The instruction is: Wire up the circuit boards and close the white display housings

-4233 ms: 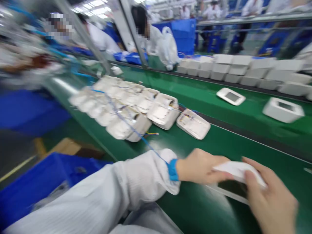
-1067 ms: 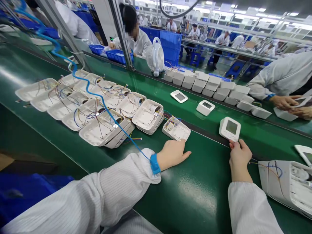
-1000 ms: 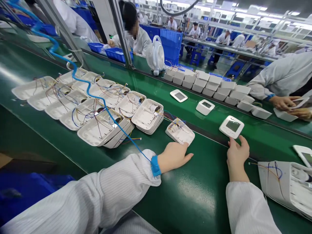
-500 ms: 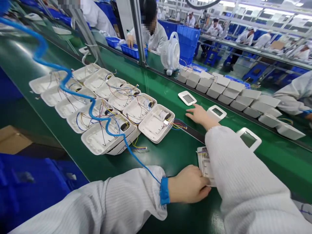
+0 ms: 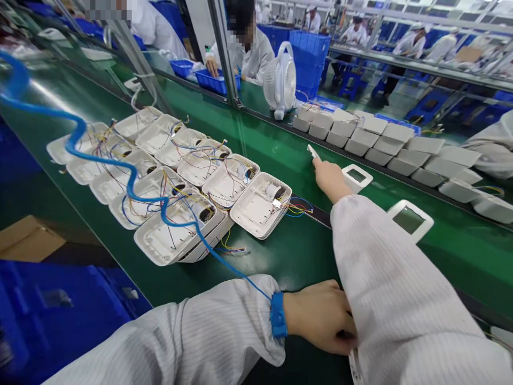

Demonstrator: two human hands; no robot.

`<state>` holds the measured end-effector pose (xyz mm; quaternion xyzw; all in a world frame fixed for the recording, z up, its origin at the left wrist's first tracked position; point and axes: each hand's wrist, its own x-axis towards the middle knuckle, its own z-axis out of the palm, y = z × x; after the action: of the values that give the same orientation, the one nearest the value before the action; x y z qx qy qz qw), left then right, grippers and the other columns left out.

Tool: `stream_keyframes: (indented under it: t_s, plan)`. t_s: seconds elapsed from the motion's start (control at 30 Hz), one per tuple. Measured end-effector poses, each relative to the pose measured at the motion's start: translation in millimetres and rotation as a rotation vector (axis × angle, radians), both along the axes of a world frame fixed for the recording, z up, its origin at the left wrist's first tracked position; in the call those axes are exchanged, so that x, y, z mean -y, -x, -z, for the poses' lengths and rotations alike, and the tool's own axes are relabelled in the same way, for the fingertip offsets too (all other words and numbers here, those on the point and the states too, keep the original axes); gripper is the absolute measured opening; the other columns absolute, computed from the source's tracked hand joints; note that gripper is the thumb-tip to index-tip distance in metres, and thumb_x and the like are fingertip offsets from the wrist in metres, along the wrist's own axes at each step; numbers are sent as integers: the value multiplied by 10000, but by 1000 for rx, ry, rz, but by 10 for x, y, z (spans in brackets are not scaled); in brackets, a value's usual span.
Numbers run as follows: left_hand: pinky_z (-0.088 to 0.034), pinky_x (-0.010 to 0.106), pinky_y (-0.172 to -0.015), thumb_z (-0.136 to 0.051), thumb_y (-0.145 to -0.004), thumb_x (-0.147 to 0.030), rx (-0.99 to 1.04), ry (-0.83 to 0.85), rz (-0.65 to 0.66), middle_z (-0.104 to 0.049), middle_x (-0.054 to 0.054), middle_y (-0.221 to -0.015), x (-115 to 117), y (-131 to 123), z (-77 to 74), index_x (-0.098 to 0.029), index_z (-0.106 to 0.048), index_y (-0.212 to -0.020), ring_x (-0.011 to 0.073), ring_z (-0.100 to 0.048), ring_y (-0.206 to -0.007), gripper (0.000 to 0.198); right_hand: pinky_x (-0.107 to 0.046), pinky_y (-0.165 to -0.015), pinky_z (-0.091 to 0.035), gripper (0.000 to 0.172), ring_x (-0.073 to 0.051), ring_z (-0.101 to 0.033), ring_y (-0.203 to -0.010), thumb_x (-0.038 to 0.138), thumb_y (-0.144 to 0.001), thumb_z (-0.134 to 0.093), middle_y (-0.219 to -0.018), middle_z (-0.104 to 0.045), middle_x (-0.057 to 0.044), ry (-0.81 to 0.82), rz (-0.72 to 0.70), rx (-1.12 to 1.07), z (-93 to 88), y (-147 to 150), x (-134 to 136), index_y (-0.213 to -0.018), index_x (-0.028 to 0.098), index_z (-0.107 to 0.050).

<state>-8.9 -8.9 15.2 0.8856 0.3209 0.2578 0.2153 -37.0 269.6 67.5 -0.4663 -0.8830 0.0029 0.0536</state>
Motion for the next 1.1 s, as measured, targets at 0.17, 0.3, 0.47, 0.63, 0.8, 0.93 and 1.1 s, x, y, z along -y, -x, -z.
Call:
stream_keyframes:
  t_s: [0.17,0.3,0.47,0.63,0.8,0.93,1.1]
  plan:
    - [-457,314,-840,-585,-782,-200,101,152,166,-718,-26,-1190,-44,76,-60,-239,-627,-1021,163,-660,-1122,246,-391,-804,-484,307,-265,-663,-843,233,-865,-582,-895,-717,-109,9,121,-269,-422,-730,508,-1163,158,-575]
    - [-468,340,-979,-564,-831,-233,356,343,44,-694,51,-1229,-79,99,-91,-209,-593,-1213,214,-654,-1122,384,-313,-615,-504,507,-184,-632,-633,327,-808,-663,-753,-699,-6,362,201,-808,-527,-1517,1385,-1279,208,-515]
    - [-390,460,-1119,-482,-918,-510,832,511,-49,-658,114,-1298,-28,-41,-27,-165,-594,-1260,301,-544,-1291,499,-284,-566,-519,646,-169,-654,-655,451,-797,-723,-823,-722,-16,605,272,-1068,-413,-2135,2601,-1366,229,-513]
    - [-381,535,-1131,-528,-871,-457,1261,941,-170,-683,93,-1260,196,-242,-160,-176,-571,-1308,319,-567,-1275,521,-374,-783,-564,401,-241,-694,-947,478,-885,-630,-1138,-717,-94,308,417,-751,-277,-2691,3268,-1202,235,-665]
    - [-437,569,-1067,-542,-740,-226,1347,1200,-37,-639,80,-1339,266,-328,-360,-200,-504,-1385,330,-570,-1280,647,-415,-909,-524,400,-269,-679,-1027,513,-944,-482,-1075,-748,-74,275,417,-528,-248,-2920,3320,-944,236,-770]
    - [-482,512,-1022,-600,-642,-283,1236,1113,-6,-611,112,-1378,238,-313,-360,-191,-562,-1331,327,-633,-1158,696,-360,-802,-534,388,-258,-679,-977,548,-919,-545,-1042,-752,-53,428,302,-584,-356,-2715,3130,-914,243,-785]
    - [-469,514,-1038,-541,-729,-720,1215,1085,-16,-679,159,-1242,188,-242,-269,-144,-618,-1222,340,-659,-1101,762,-315,-675,-506,406,-232,-666,-845,582,-869,-619,-921,-758,-54,702,274,-773,-396,-2529,3011,-908,220,-798]
